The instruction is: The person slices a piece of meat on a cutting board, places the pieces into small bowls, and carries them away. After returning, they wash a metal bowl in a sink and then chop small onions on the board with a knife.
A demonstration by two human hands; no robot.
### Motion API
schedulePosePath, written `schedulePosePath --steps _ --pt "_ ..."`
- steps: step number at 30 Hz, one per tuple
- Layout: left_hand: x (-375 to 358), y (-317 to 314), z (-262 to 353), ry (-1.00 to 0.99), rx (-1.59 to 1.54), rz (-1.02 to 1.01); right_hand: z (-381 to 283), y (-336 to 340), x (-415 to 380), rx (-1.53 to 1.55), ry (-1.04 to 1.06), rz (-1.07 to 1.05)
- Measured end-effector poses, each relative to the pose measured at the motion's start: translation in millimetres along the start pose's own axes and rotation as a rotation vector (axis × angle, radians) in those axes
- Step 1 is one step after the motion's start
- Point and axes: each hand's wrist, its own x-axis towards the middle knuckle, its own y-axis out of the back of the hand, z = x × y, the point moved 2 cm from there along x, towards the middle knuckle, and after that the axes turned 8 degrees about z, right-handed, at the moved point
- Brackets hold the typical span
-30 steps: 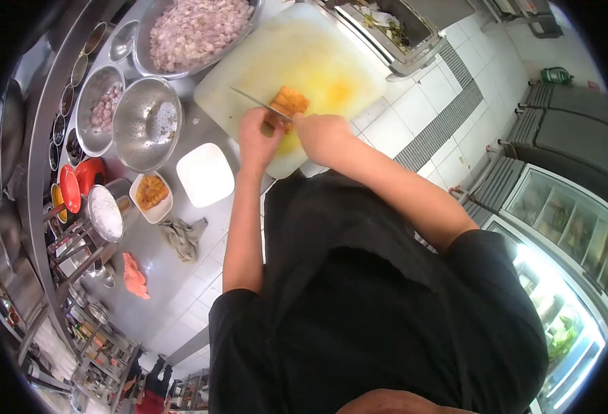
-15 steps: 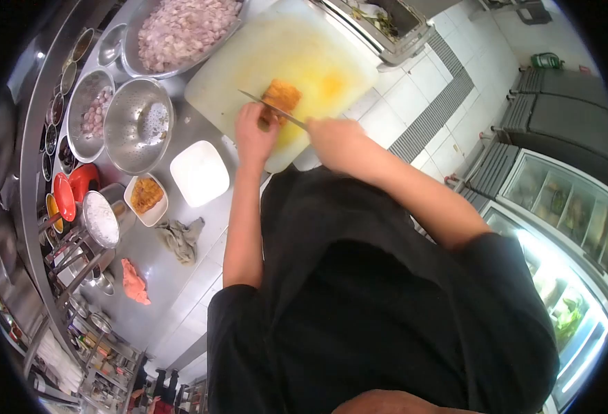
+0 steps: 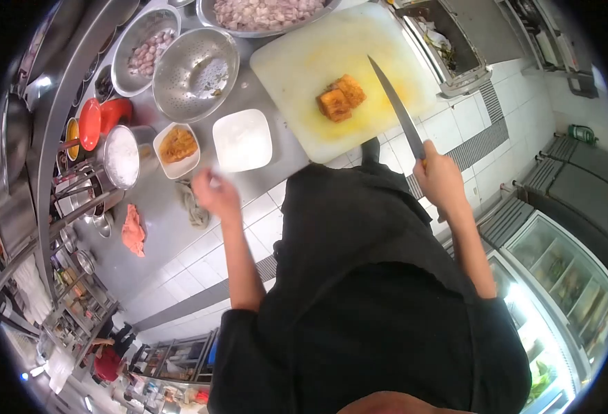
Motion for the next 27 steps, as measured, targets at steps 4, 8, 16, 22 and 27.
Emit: schedulePosePath --steps 4,8,16,22,27 --pt "-36 36 -60 0.004 0.391 -0.008 44 -49 -3 -0.053 -0.054 0.0" --pt "-45 35 -102 0.054 0.396 -0.175 41 -54 4 -0.039 -0.079 -0.053" --pt "0 40 -33 -0.008 0.245 -0.074 22 -30 0 -0.038 -0.044 0.015" --pt "8 -63 107 -0.131 -0.428 -0.385 -27 -5 -15 0.012 0.128 -0.081" --pt "14 -137 180 -0.302 -0.557 -0.611 -42 -1 -17 -0.018 0.109 -0.121"
